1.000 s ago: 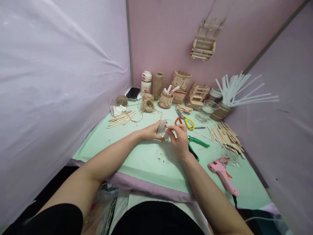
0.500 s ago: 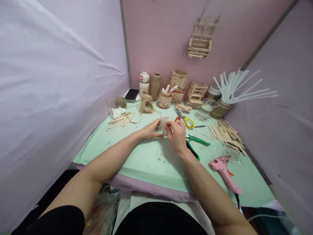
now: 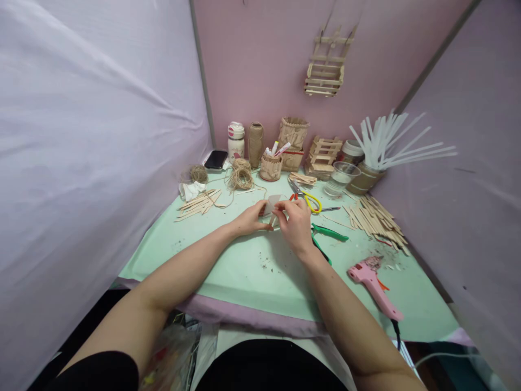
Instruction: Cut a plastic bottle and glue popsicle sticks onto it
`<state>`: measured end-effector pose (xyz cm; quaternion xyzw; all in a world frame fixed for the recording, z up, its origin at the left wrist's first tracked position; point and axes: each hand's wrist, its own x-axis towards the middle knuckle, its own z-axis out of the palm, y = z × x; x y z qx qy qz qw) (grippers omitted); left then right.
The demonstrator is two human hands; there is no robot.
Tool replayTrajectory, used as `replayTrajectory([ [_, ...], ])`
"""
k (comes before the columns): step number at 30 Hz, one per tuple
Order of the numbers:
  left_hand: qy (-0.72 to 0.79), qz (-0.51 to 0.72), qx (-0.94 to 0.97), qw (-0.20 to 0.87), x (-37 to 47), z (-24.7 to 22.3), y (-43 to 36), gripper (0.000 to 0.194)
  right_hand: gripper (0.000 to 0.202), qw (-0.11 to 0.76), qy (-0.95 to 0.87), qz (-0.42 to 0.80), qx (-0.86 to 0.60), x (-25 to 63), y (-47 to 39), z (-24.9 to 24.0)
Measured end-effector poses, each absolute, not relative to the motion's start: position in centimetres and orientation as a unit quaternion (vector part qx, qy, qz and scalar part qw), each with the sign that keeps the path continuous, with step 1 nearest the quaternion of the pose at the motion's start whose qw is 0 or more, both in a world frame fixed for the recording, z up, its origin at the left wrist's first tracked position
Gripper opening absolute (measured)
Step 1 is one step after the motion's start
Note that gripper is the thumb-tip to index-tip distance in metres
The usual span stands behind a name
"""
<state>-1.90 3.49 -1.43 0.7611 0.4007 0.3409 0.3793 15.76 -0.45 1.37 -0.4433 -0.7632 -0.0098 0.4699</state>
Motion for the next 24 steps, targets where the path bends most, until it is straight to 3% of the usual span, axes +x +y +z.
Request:
replayTrajectory([
  [5, 0.389, 0.343, 0.774, 0.363, -1.4, -1.4, 3.1, 0.061, 0.005, 0.452, -0.768, -0.019, -0.454, 15.7, -0.6, 1.5],
  [11, 0.491, 0.427, 0.720, 0.242, 0.3, -1.2, 1.3, 0.058, 0.005, 0.463, -0.751, -0.038, -0.469, 15.5, -0.5, 1.3],
  [16, 0.496, 0.439, 0.716, 0.221, 0.1, -1.2, 0.5, 0.040, 0.006, 0.465, -0.741, -0.033, -0.484, 15.2, -0.3, 1.4],
  [18, 0.475, 0.455, 0.709, 0.253, -0.1, -1.4, 0.9, 0.048, 0.006, 0.463, -0.741, -0.030, -0.486, 15.0, -0.2, 1.6],
  [22, 0.422, 0.456, 0.683, 0.385, 0.1, -1.8, 2.3, 0.086, 0.005, 0.456, -0.740, -0.034, -0.492, 14.7, 0.0, 1.7],
  [24, 0.402, 0.433, 0.680, 0.433, 0.3, -1.8, 2.8, 0.089, 0.005, 0.451, -0.743, -0.033, -0.494, 14.5, 0.0, 1.7],
])
